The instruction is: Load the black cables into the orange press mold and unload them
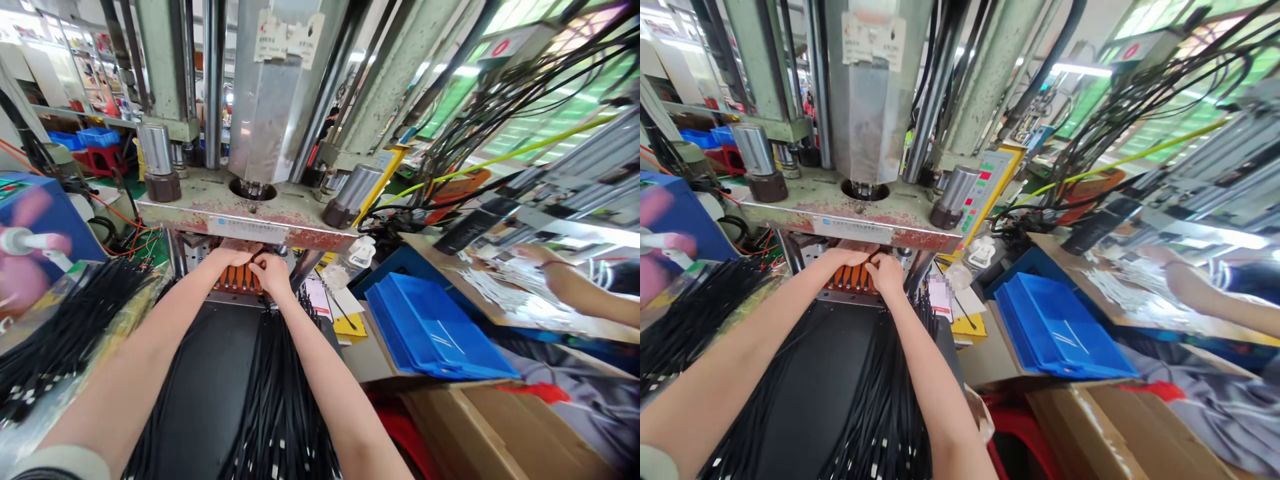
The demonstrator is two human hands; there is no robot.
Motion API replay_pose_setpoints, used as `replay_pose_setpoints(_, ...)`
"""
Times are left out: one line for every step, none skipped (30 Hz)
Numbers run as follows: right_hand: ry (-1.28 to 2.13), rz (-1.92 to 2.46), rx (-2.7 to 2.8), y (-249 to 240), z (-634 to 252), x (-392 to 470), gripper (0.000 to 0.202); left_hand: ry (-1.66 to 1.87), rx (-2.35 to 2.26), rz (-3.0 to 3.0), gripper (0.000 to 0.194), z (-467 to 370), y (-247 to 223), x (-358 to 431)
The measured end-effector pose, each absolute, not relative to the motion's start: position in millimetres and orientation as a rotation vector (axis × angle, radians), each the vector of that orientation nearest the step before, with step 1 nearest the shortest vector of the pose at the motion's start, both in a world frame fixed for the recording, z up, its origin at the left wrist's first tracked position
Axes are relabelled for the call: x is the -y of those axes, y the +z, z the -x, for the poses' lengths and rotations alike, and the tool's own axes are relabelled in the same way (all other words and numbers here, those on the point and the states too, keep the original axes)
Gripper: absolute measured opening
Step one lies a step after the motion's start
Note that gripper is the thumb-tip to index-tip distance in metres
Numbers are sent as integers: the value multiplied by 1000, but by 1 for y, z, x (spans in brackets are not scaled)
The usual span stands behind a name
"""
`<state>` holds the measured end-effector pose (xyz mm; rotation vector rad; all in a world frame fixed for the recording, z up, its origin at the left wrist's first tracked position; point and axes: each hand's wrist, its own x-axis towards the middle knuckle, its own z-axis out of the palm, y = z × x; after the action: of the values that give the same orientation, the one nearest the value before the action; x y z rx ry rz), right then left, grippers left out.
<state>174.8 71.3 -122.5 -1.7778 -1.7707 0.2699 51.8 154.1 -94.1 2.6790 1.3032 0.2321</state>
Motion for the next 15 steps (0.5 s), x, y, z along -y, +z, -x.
replay_pose_setpoints(227, 1751, 1788, -123, -179, -64, 11, 258, -1290, -2691, 46, -46, -94, -143)
replay_pose_setpoints(179, 1731, 1809, -125, -184, -54, 13, 305, -1266, -2718, 46, -37, -95, -129)
replay_pose_setpoints(128, 1739, 1829, -128, -191, -41, 15, 360, -1236, -2756, 46, -26, -98, -112)
replay_pose_setpoints(82, 1789, 1849, -132, -198, -25, 17, 440, -1189, -2814, 44, -14, -102, -92)
replay_pose_setpoints(43, 1888, 1871, -136, -205, -8, 20, 504, -1134, -2886, 42, -1, -108, -71)
replay_pose_setpoints(16, 2028, 1896, -140, -212, 8, 24, 501, -1104, -2946, 41, 12, -116, -51)
replay_pose_setpoints(19, 2167, 1938, -145, -218, 23, 28, 429, -1090, -2993, 39, 24, -124, -32)
replay_pose_setpoints(48, 2281, 1985, -149, -222, 36, 30, 320, -1139, -3011, 38, 34, -133, -15)
replay_pose_setpoints(97, 2348, 2033, -153, -225, 45, 30, 211, -1250, -3000, 35, 42, -141, -3)
replay_pose_setpoints(161, 2365, 2074, -156, -228, 52, 28, 93, -1373, -2956, 32, 48, -149, 5)
replay_pose_setpoints(225, 2353, 2093, -158, -229, 56, 24, -11, -1493, -2890, 28, 52, -156, 10)
replay_pose_setpoints(274, 2337, 2085, -159, -230, 57, 21, -96, -1579, -2817, 26, 54, -161, 10)
replay_pose_setpoints(298, 2332, 2057, -159, -230, 57, 19, -158, -1624, -2750, 25, 55, -164, 9)
replay_pose_setpoints(298, 2347, 2025, -159, -230, 56, 21, -191, -1630, -2698, 26, 56, -163, 5)
replay_pose_setpoints(281, 2381, 2000, -157, -230, 55, 23, -190, -1601, -2666, 26, 56, -160, 2)
